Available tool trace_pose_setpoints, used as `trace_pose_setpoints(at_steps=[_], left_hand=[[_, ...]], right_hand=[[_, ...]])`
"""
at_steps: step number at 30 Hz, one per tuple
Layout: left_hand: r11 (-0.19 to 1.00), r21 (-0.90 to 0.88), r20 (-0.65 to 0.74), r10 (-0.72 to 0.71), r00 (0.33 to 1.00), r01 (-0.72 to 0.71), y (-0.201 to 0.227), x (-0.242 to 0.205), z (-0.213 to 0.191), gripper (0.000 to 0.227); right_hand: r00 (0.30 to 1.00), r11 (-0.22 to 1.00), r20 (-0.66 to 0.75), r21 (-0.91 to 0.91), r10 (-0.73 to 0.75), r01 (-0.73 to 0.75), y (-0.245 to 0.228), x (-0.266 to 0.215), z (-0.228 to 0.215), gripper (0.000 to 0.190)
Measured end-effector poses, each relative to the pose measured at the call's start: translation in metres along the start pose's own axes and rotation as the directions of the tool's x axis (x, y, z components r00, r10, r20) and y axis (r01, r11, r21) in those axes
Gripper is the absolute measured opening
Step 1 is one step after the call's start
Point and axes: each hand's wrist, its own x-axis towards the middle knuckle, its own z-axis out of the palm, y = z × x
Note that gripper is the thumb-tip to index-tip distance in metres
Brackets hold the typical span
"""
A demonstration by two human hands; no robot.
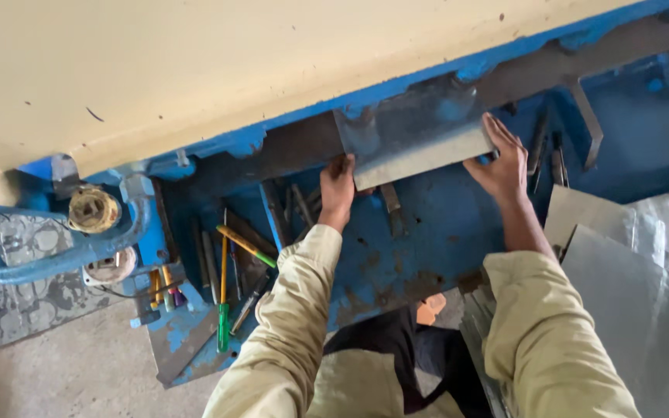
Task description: The person repeatedly picks up rectangular metal sheets from a stack and places them into a blue manual bending machine. They align each sheet against the machine's backstop and press down on the upper beam to bend the metal. After each bend, the person removes the sheet and places it on a growing pile of finished pieces.
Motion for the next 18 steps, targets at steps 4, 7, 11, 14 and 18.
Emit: trace_pose_setpoints(at_steps=[4, 7, 11, 14, 18], left_hand=[[0.995, 0.065, -0.061, 0.077, 0.995, -0.073, 0.004, 0.003, 0.005, 0.034], [0.994, 0.071, -0.098, 0.095, 0.991, -0.088, 0.003, 0.003, 0.005, 0.035], [0.992, 0.078, -0.073, 0.105, 0.992, -0.100, 0.000, 0.004, 0.003, 0.037], [0.997, 0.046, -0.087, 0.073, 0.994, -0.069, -0.007, 0.007, 0.005, 0.036], [1.000, -0.023, -0.085, -0.004, 0.996, 0.002, -0.013, 0.013, 0.002, 0.036]], right_hand=[[0.986, 0.983, -0.044, 0.098, 0.163, -0.158, -0.015, 0.002, -0.003, 0.075], [0.986, 0.988, -0.088, 0.069, 0.142, -0.136, -0.021, 0.000, -0.002, 0.067], [0.995, 0.997, -0.064, 0.022, 0.075, -0.073, -0.018, -0.004, -0.007, 0.075], [0.999, 1.000, -0.052, -0.012, -0.002, 0.001, -0.012, -0.001, -0.005, 0.077], [1.000, 0.998, -0.023, -0.066, 0.009, -0.010, -0.005, 0.001, 0.001, 0.078]])
